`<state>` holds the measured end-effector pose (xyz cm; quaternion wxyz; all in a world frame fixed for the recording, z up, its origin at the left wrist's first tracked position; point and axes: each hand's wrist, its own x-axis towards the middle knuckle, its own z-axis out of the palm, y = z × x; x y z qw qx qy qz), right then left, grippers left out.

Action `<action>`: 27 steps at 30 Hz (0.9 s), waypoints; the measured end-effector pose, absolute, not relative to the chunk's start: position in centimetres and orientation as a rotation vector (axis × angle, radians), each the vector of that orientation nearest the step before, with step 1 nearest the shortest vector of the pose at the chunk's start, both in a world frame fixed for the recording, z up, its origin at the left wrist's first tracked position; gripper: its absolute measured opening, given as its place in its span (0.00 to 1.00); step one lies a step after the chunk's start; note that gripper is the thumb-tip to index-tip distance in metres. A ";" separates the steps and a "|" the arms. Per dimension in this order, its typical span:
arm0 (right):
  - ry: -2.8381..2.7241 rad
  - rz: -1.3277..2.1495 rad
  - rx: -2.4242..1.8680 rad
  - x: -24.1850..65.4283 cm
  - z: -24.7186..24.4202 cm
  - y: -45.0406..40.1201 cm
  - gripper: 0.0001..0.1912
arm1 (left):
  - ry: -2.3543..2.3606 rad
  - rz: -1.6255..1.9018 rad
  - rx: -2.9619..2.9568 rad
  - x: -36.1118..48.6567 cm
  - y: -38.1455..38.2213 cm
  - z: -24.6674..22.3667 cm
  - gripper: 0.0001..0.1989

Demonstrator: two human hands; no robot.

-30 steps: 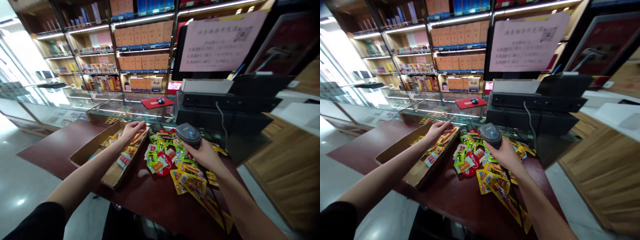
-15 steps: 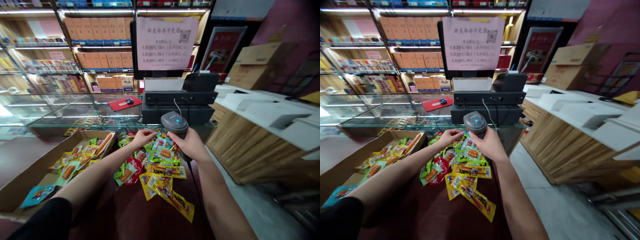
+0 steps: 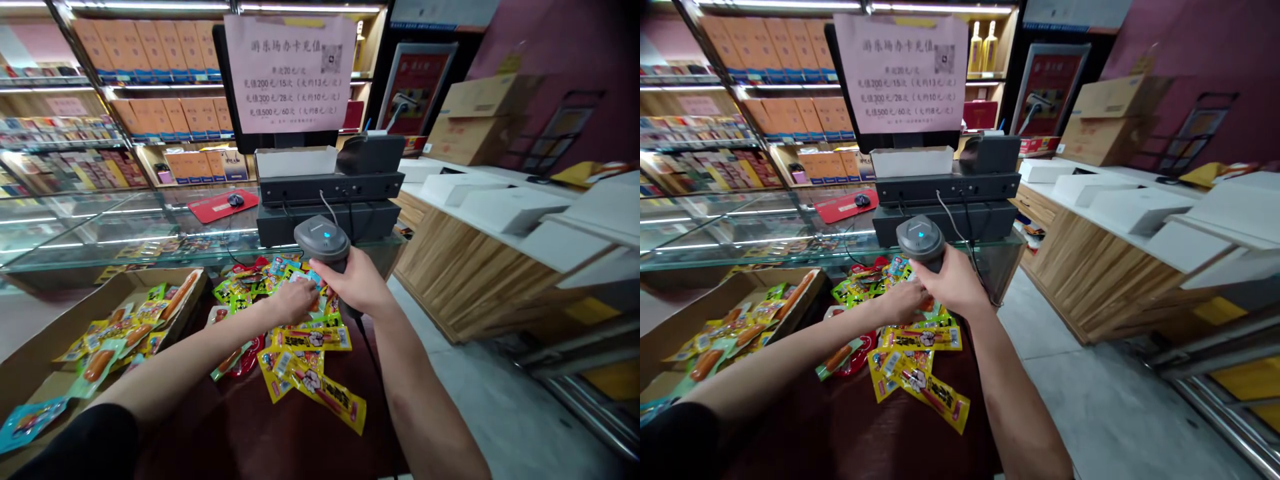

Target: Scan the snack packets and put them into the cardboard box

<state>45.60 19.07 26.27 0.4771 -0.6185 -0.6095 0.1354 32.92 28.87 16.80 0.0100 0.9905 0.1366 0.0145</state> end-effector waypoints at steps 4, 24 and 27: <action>-1.519 0.320 -1.478 45.3 26.2 19.1 0.15 | 0.520 -0.009 3.170 33.5 27.1 15.9 0.22; -1.748 0.513 -1.457 39.9 22.6 21.1 0.19 | 0.896 1.028 1.119 17.8 32.1 22.0 0.16; -1.798 0.541 -1.449 39.2 22.2 21.1 0.19 | 0.903 1.037 1.083 16.7 32.8 22.9 0.14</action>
